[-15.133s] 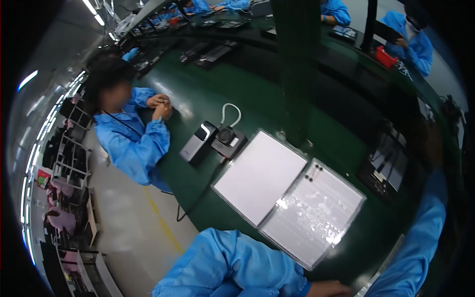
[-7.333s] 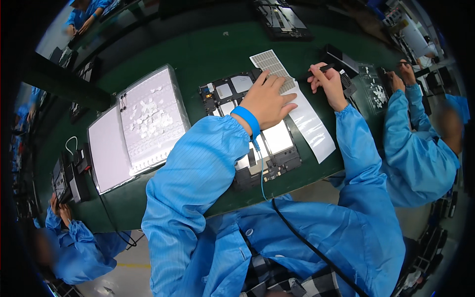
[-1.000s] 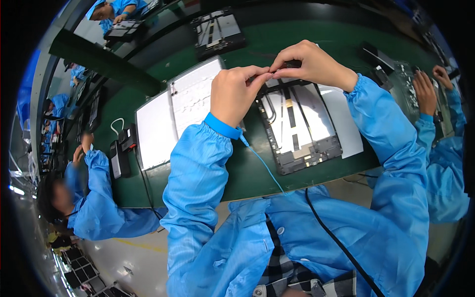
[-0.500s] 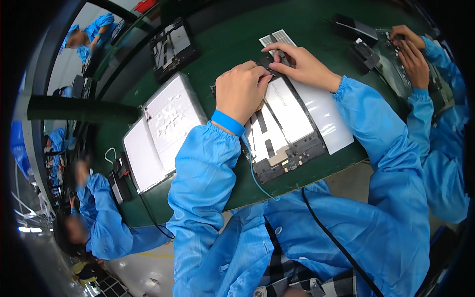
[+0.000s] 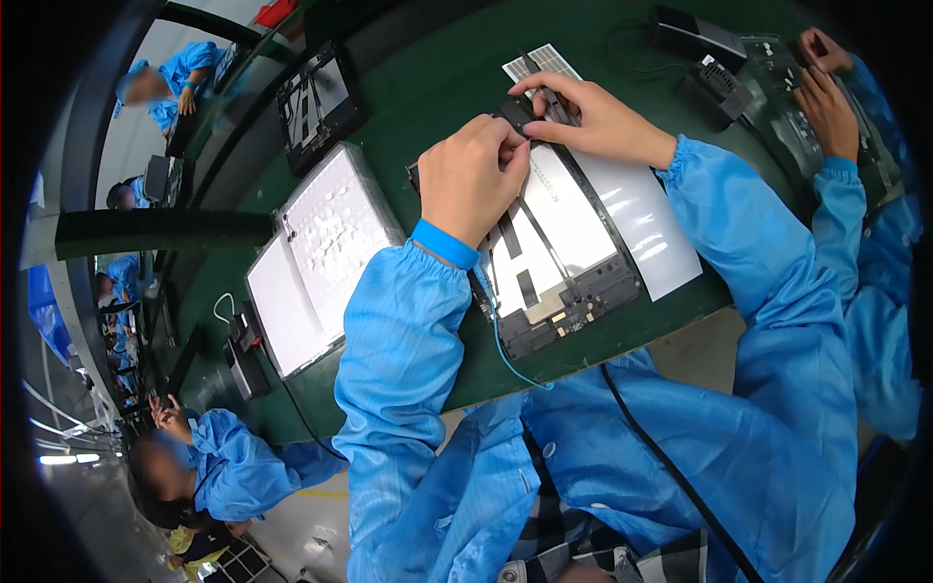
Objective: Assembling and inspecting internal components of a tablet on an electronics production line.
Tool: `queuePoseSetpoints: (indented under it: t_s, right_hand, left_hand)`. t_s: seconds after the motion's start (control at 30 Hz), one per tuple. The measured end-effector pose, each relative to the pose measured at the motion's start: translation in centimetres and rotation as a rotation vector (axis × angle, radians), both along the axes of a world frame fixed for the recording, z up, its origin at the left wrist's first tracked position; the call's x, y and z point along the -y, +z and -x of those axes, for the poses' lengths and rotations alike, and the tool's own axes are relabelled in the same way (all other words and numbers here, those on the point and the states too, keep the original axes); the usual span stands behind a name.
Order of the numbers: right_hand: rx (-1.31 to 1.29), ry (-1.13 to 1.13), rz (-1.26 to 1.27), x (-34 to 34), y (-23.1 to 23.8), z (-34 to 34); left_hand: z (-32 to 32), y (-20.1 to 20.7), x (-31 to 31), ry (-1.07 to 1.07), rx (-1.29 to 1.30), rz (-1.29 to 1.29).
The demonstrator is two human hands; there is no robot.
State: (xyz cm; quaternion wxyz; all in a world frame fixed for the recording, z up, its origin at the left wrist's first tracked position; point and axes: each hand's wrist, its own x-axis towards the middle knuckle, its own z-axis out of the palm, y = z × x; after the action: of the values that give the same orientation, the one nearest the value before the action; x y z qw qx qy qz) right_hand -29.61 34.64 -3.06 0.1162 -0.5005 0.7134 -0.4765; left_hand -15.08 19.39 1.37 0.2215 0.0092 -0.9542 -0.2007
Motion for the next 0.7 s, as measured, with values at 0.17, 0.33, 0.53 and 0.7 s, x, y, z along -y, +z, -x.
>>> queuePoseSetpoints:
  t_s: [0.17, 0.33, 0.53, 0.7]
  right_hand:
    - [0.01, 0.028, -0.038, 0.4, -0.3, 0.2]
    - [0.151, 0.06, -0.203, 1.1, 0.9, 1.4]
    - [0.259, 0.09, -0.371, 1.8, 2.4, 1.3]
    - [0.189, 0.116, -0.377, 1.7, 1.2, 1.4]
  left_hand:
    - [-0.1, 0.0, 0.5, -0.033, 0.006, 0.025]
    - [-0.1, 0.6, 0.7, -0.028, 0.062, -0.029]
    - [-0.6, 0.2, 0.6, -0.024, 0.111, -0.084]
    - [-0.6, 0.2, 0.0, 0.0, 0.12, -0.088]
